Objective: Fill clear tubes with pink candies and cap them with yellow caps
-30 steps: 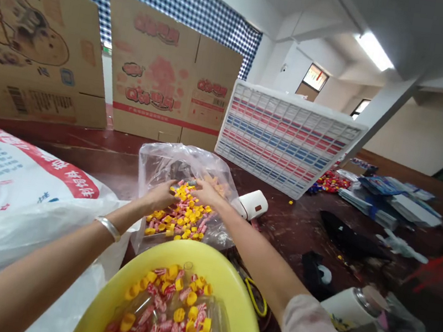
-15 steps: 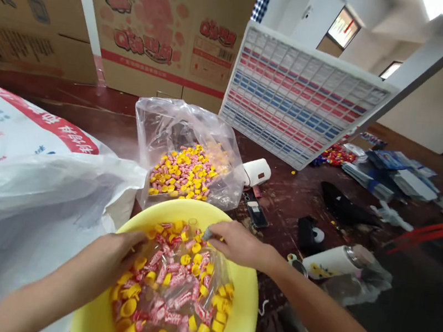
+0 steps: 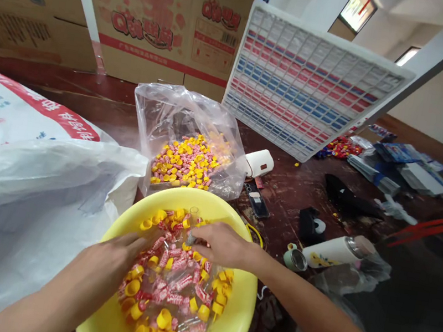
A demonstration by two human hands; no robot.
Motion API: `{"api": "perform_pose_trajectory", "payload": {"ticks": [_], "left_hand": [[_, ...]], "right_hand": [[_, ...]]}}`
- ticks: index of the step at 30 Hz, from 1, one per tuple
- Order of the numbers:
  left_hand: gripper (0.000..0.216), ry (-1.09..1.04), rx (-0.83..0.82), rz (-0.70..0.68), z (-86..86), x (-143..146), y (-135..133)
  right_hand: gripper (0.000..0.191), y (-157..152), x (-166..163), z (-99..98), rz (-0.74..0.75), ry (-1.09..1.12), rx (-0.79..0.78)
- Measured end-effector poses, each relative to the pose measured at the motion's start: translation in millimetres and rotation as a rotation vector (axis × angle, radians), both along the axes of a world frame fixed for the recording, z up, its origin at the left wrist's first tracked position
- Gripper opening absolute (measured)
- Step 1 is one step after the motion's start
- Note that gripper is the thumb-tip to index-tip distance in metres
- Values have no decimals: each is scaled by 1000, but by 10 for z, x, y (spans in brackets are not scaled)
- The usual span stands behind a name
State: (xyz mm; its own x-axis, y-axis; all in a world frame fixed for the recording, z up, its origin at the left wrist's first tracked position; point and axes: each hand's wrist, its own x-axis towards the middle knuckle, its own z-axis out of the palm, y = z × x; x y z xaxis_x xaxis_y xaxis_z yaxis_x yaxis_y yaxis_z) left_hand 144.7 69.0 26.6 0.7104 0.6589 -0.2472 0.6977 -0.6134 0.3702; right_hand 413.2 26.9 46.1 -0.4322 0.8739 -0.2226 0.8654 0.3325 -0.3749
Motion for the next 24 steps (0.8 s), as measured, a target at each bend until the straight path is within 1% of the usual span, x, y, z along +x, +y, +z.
{"api": "perform_pose_trajectory", "payload": {"ticks": [2, 4, 7, 10, 12, 14, 16, 18, 19, 21, 22, 24], "left_hand": [[42, 15, -38, -79, 2, -27, -41], [36, 22, -31, -173, -6, 42, -96], [31, 113, 7, -224, -40, 232, -191], [33, 186, 10, -231, -68, 333, -254], [29, 146, -13, -204, -66, 303, -259], [24, 40, -88, -168, -50, 226, -238], [19, -108, -198, -121, -35, 150, -202], [12, -261, -320, -46, -28, 112, -167], [9, -319, -368, 0, -25, 114, -157], [9, -369, -405, 54, -9, 161, -165], [10, -359, -392, 45, 5, 205, -186], [13, -302, -350, -39, 42, 331, -263]], "right_hand": [[11, -63, -57, 12, 131, 20, -24], [12, -114, -153, -13, 262, 2, -4], [18, -160, -293, -84, 344, -107, 69], [21, -187, -312, -130, 327, -178, 70], [22, -205, -248, -128, 280, -170, 38], [23, -224, -147, -93, 189, -120, -3], [24, -241, -31, -24, 77, -1, -49], [23, -257, 81, 64, -12, 115, -54], [21, -266, 129, 107, -30, 135, -40], [12, -296, 192, 173, 3, 72, -9], [8, -315, 201, 190, 55, 6, -12], [2, -360, 171, 194, 169, -132, -55]]}}
